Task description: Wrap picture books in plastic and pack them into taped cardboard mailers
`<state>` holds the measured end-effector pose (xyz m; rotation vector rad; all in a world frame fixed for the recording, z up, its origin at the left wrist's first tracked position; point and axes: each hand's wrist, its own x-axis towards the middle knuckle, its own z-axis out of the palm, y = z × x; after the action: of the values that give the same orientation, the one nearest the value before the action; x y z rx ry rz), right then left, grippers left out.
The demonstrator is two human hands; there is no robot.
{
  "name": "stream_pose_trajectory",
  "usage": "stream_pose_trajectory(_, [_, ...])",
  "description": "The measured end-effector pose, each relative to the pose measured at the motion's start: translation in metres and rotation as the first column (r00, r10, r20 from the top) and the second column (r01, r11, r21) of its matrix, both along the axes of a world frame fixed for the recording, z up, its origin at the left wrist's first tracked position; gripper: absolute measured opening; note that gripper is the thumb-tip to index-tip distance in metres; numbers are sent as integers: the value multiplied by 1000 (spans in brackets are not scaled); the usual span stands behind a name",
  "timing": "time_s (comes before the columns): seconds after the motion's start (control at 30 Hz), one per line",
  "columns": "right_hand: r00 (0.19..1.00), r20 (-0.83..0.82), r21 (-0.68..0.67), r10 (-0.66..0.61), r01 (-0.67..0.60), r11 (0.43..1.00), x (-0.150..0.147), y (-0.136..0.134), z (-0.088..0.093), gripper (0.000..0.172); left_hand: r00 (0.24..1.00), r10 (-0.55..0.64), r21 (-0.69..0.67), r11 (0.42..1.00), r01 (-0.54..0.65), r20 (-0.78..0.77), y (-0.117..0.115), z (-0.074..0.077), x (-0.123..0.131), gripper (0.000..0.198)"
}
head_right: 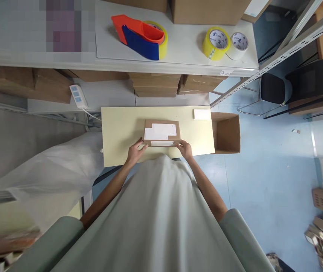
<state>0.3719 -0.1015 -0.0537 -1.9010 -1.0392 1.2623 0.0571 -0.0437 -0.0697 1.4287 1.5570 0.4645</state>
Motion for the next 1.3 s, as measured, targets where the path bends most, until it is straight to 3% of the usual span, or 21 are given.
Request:
stream_pose_trajectory(0.17, [956, 260, -12, -137, 145, 989, 2, 3, 35, 67, 998, 47, 48, 998, -49, 35, 4, 36, -4, 42])
stream_pose_trajectory(0.27, [932, 347, -14, -109, 122, 992, -4, -1, 43, 80, 998, 15, 21, 1000, -14, -60, 4, 46, -6, 43])
stream_pose_trajectory(0.47, [923, 380, -64, -53, 84, 994, -19, -16, 30, 91, 976, -50, -60, 997, 38, -210, -7, 42, -6, 39])
stream_pose_trajectory(0.7, [944, 307, -63, -123, 149, 987, -12, -22, 26, 71, 977, 23, 5, 1000, -22, -212, 0, 33, 0, 46])
stream_pose_trajectory(0.93, [952, 292, -4, -94, 99, 995, -4, -34, 28, 60, 973, -47, -44, 998, 38, -228, -11, 46, 5, 40])
stream_pose_trajectory(1.1, [942, 318, 115, -107, 74, 991, 41, -63, 41, 69, 979, -18, -6, 1000, 18, -204, -36, 60, 51, 40])
stream_pose_trajectory(1.3, [935, 256, 233, -246, 187, 954, 137, -127, 48, 70, 980, -58, 42, 997, 67, -190, -71, 72, 163, 40])
